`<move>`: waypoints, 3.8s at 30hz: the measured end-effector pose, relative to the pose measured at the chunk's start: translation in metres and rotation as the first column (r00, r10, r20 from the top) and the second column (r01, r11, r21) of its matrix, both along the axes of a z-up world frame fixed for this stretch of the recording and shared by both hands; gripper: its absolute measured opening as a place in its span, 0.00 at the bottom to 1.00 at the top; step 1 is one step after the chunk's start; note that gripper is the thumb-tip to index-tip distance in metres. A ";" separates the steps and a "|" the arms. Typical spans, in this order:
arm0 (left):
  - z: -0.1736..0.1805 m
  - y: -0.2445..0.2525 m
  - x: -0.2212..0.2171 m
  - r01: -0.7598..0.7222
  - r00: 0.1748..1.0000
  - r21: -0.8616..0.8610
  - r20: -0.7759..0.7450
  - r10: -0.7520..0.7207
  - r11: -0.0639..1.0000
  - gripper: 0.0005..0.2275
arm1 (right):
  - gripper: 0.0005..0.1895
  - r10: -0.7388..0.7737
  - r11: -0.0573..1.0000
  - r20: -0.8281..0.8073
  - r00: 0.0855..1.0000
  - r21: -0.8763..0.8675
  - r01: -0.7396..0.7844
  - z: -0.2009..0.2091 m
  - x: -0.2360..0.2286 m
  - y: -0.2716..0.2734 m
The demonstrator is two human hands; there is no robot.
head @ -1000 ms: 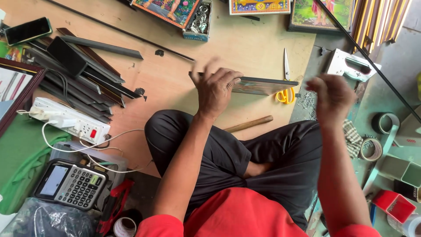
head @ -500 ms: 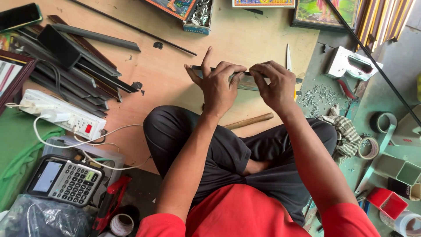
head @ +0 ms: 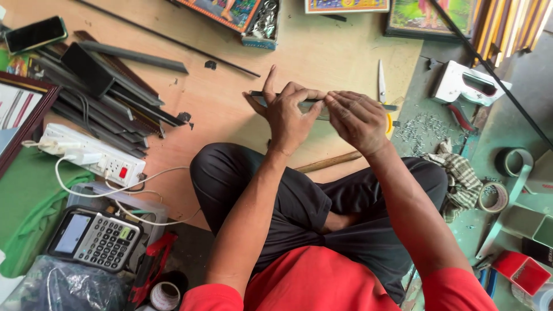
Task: Manually assemble and secure religious picture frames by fitting the artwork and hammering fasteners.
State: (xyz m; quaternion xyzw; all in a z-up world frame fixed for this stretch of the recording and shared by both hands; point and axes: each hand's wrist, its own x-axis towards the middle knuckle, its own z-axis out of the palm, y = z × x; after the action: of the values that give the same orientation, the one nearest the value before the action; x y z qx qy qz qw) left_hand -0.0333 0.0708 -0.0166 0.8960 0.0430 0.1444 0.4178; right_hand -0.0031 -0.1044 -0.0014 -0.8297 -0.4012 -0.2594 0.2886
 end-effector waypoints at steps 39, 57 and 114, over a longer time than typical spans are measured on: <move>0.001 -0.004 -0.006 -0.019 1.000 0.045 0.003 0.019 0.999 0.03 | 0.21 -0.451 0.889 -0.427 0.784 -0.298 0.348 0.087 -0.097 -0.080; -0.015 0.007 -0.006 0.014 0.997 0.111 0.080 -0.023 0.994 0.09 | 0.24 -0.500 0.818 -0.140 0.854 -0.401 0.413 0.082 -0.086 -0.074; -0.049 0.066 0.024 -0.112 0.968 -0.796 0.047 0.245 0.594 0.09 | 0.12 -0.573 0.801 -0.347 0.742 -0.427 0.420 -0.083 0.147 -0.238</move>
State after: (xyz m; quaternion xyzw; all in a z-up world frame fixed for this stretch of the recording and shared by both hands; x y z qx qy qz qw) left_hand -0.0094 0.1365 -0.0659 0.5985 0.1599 0.2193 0.7537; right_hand 0.1438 -0.3421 -0.0845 -0.9792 -0.1185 -0.0549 0.1551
